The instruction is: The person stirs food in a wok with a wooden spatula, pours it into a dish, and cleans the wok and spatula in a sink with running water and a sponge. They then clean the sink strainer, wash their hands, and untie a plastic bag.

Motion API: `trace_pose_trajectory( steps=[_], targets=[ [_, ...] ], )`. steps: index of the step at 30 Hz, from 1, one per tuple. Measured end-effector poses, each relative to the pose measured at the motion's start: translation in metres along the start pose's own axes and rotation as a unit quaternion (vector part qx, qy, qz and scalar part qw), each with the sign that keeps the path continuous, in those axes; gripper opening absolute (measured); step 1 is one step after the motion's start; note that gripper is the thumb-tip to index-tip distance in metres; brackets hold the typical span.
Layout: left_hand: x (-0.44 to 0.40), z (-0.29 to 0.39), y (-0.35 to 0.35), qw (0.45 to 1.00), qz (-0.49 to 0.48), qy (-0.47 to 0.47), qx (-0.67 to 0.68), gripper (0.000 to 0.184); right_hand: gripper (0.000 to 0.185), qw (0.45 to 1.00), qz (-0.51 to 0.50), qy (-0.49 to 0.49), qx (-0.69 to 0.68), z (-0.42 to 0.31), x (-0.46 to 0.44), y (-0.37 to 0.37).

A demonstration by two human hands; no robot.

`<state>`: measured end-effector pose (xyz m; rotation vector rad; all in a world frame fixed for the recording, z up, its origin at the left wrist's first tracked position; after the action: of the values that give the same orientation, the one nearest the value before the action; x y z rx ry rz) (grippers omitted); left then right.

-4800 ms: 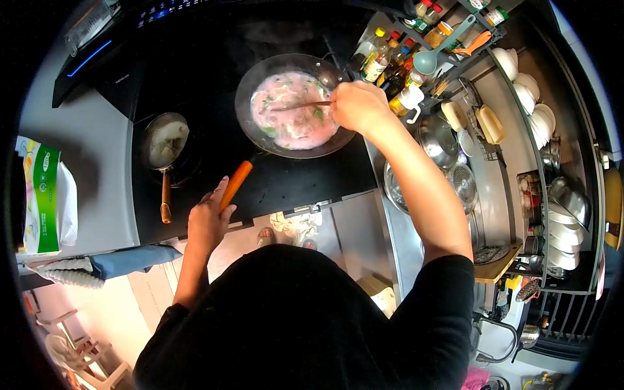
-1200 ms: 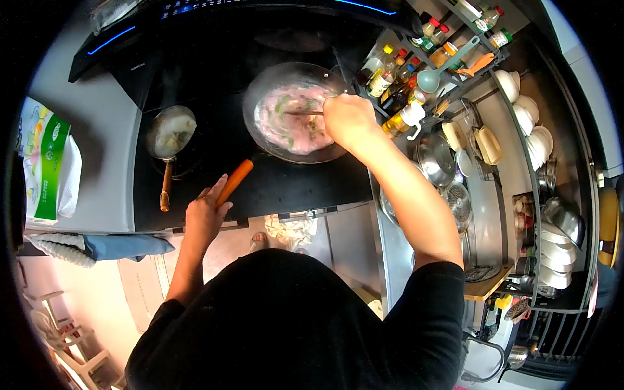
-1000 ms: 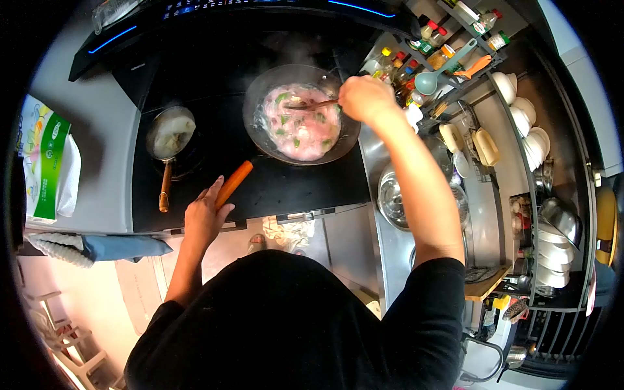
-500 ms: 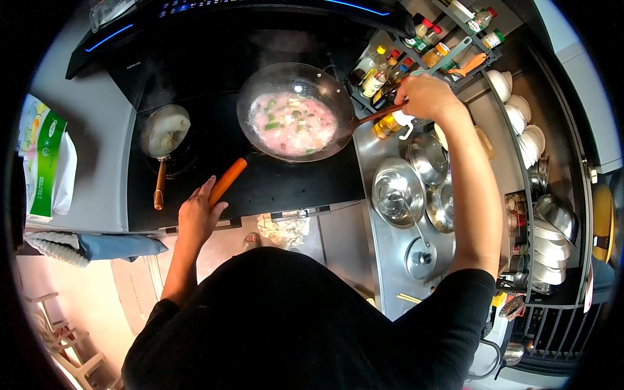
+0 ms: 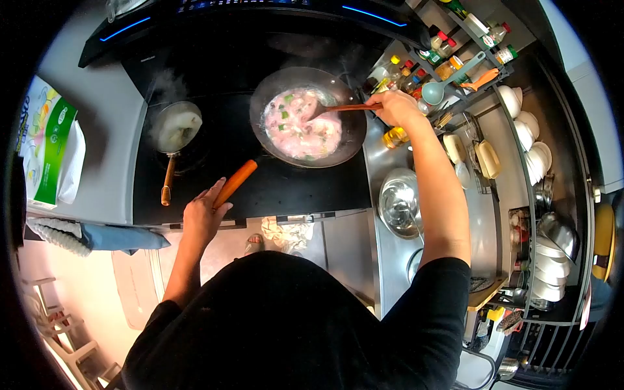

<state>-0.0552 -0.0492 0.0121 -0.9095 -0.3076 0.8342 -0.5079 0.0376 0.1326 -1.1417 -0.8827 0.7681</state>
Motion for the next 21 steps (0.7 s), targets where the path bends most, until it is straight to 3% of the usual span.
trace_pose_trajectory(
  steps=[7,13,21],
  targets=[
    [-0.001,0.002,0.001,1.0,0.0,0.016,-0.009,0.065,0.028,0.994,0.075,-0.068,0.041,-0.058,0.027,-0.059],
    [-0.004,0.005,0.002,1.0,-0.009,0.002,-0.016,0.066,0.021,0.996,0.012,-0.082,0.026,-0.063,0.089,-0.119],
    [-0.005,0.004,0.006,0.999,-0.03,-0.013,-0.001,0.065,0.022,0.98,-0.093,-0.169,-0.054,-0.09,0.108,-0.087]
  ],
)
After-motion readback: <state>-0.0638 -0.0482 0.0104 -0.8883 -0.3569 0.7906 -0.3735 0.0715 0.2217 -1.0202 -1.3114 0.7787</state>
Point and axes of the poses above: each hand's wrist, its own x-axis away from the middle knuckle, its own y-axis out of the palm, z = x × y, the point moved 10 cm from there along -x, towards the middle knuckle, and after that the axes turned 2 degrees about -y, right-handed, at the moved point
